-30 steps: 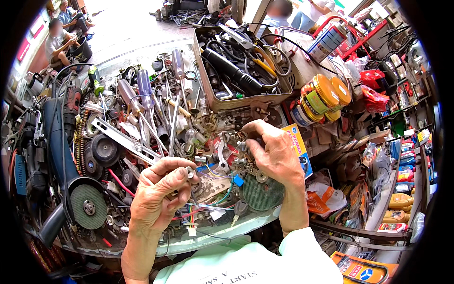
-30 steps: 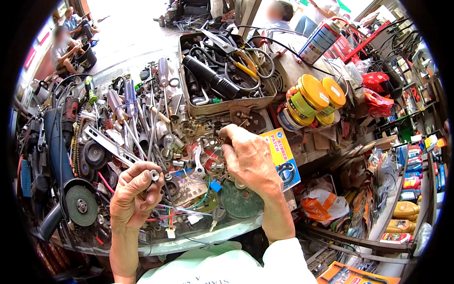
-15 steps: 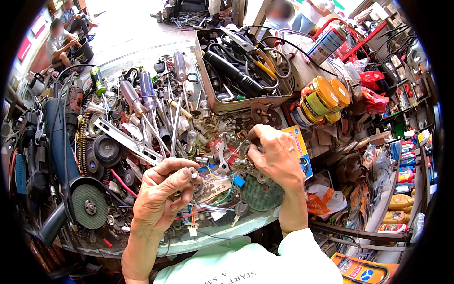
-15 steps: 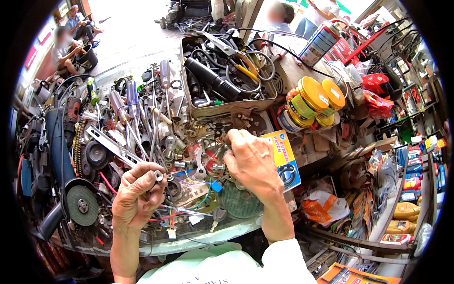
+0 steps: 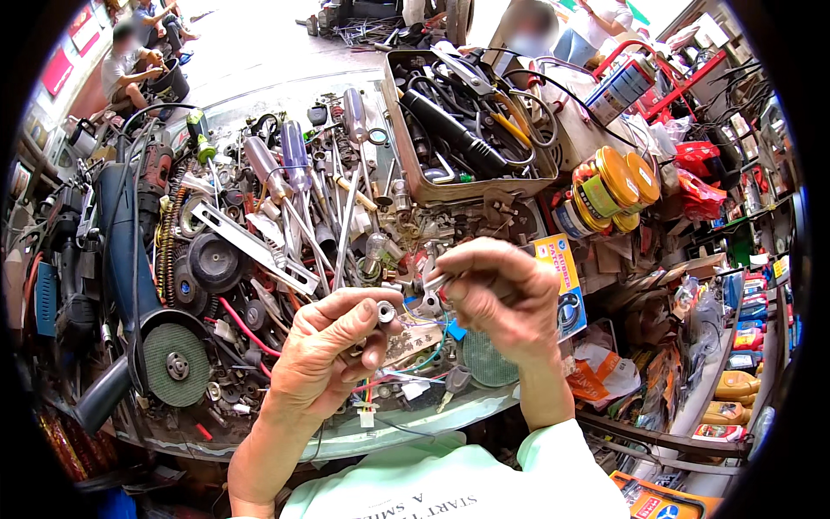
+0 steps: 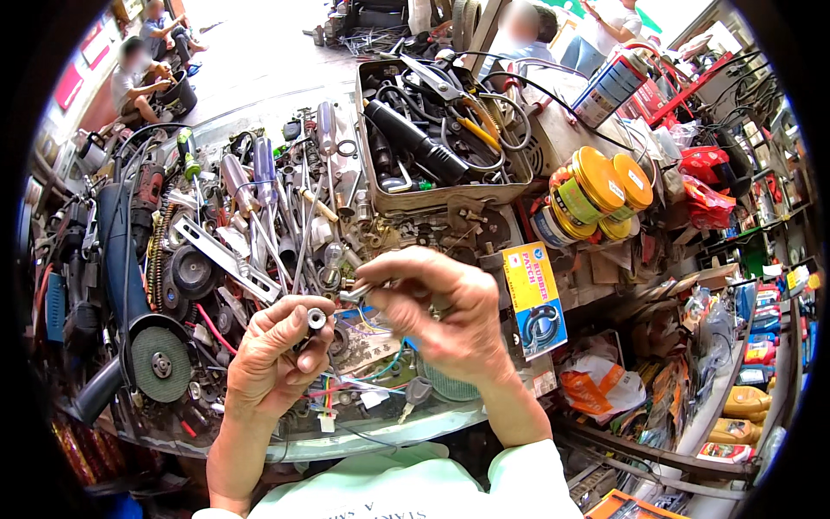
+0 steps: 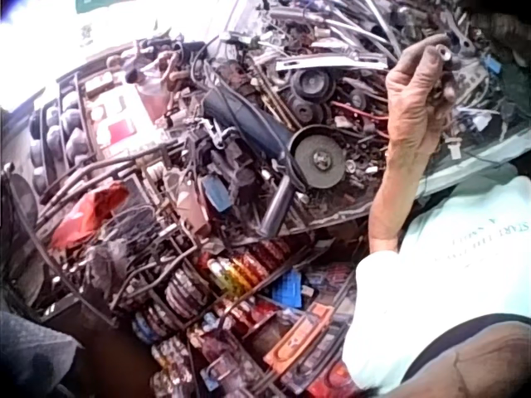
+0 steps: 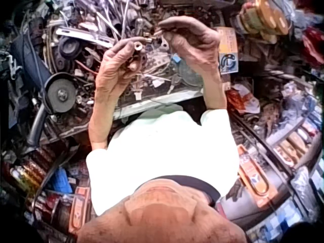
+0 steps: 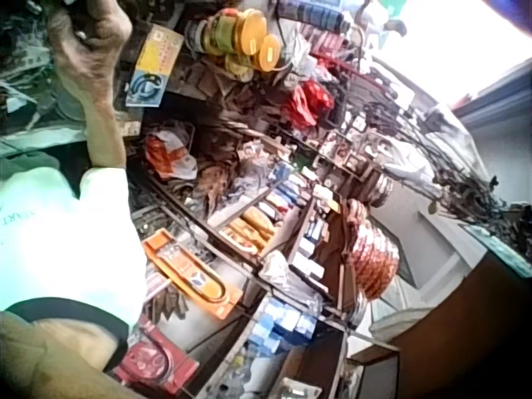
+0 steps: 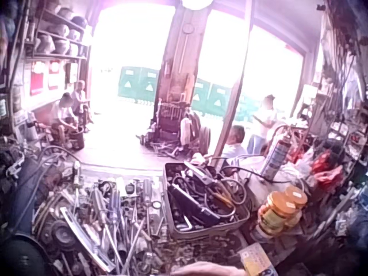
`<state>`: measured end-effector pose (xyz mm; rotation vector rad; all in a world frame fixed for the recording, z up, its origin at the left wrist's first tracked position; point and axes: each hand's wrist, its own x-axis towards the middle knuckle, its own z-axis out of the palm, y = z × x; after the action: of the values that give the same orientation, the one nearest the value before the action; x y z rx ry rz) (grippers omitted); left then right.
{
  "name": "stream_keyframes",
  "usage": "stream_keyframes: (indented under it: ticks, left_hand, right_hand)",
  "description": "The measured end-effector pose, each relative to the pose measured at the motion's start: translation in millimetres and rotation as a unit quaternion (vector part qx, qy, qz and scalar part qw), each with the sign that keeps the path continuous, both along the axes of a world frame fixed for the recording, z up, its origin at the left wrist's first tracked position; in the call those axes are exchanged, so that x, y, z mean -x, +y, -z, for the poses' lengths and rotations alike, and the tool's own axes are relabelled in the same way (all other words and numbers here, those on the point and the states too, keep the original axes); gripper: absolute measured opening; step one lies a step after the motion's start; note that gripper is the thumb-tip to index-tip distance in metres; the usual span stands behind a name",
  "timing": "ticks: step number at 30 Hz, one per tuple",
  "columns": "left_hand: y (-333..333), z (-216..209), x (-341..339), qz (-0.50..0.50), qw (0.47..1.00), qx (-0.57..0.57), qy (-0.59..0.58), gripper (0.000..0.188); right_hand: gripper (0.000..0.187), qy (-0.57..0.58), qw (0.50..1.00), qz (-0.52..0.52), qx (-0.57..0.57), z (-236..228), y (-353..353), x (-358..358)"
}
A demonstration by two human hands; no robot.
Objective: The person assembles small electrical components on a cluttered workbench. They connect wires to a small cylindrical part, then attach a metal fitting to the assembly. The person continues to manipulate the wires and components, occasionally picking up and examining other small parts from the table.
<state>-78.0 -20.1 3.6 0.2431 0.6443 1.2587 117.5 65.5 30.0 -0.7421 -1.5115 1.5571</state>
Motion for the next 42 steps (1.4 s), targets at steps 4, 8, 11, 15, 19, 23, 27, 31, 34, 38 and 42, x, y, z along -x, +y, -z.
stream_keyframes:
  ticks: [4, 8, 11, 15, 19, 23, 27, 31, 34, 38, 42]
  left_hand:
    - [-1, -3, -2, -0.011, 1.000, 0.021, 0.021, 0.026]
    - [-1, -1, -1, -0.005, 1.000, 0.010, 0.015, 0.024]
    - [-1, -2, -2, -0.009, 0.999, 0.006, 0.032, 0.022]
    - [-2, -7, -5, -0.049, 0.992, -0.017, 0.113, 0.020]
    - [-3, -12, -6, -0.075, 0.979, -0.029, 0.189, 0.018]
    - [-3, -11, -6, -0.086, 0.946, -0.116, 0.291, 0.019]
    - [-4, -13, -9, -0.093, 0.909, -0.139, 0.382, 0.020]
    - [-3, -12, -11, -0.091, 0.912, -0.135, 0.376, 0.023]
    - [-4, -11, -12, -0.094, 0.925, -0.129, 0.346, 0.025]
    - [-3, -8, -11, -0.086, 0.932, -0.136, 0.325, 0.026]
    - [-3, -2, -13, -0.097, 0.903, -0.198, 0.370, 0.027]
  right_hand:
    - [0.027, -0.099, 0.946, 0.011, -0.307, 4, -2, 13]
    - [0.028, -0.143, 0.918, 0.014, -0.370, 6, -4, 16]
    - [0.027, -0.149, 0.913, 0.010, -0.381, 6, -5, 17]
    - [0.027, -0.171, 0.904, -0.001, -0.393, 9, -7, 15]
    - [0.024, -0.180, 0.891, 0.015, -0.416, 12, -8, 16]
    - [0.016, -0.191, 0.889, 0.010, -0.415, 15, -7, 17]
    - [0.011, -0.195, 0.905, -0.005, -0.379, 18, -8, 15]
    - [0.016, -0.170, 0.934, -0.004, -0.315, 24, -12, 14]
    - [0.020, -0.152, 0.948, -0.010, -0.281, 23, -14, 15]
    - [0.023, -0.152, 0.953, 0.006, -0.261, 25, -15, 16]
    - [0.024, -0.158, 0.968, -0.001, -0.197, 23, -12, 13]
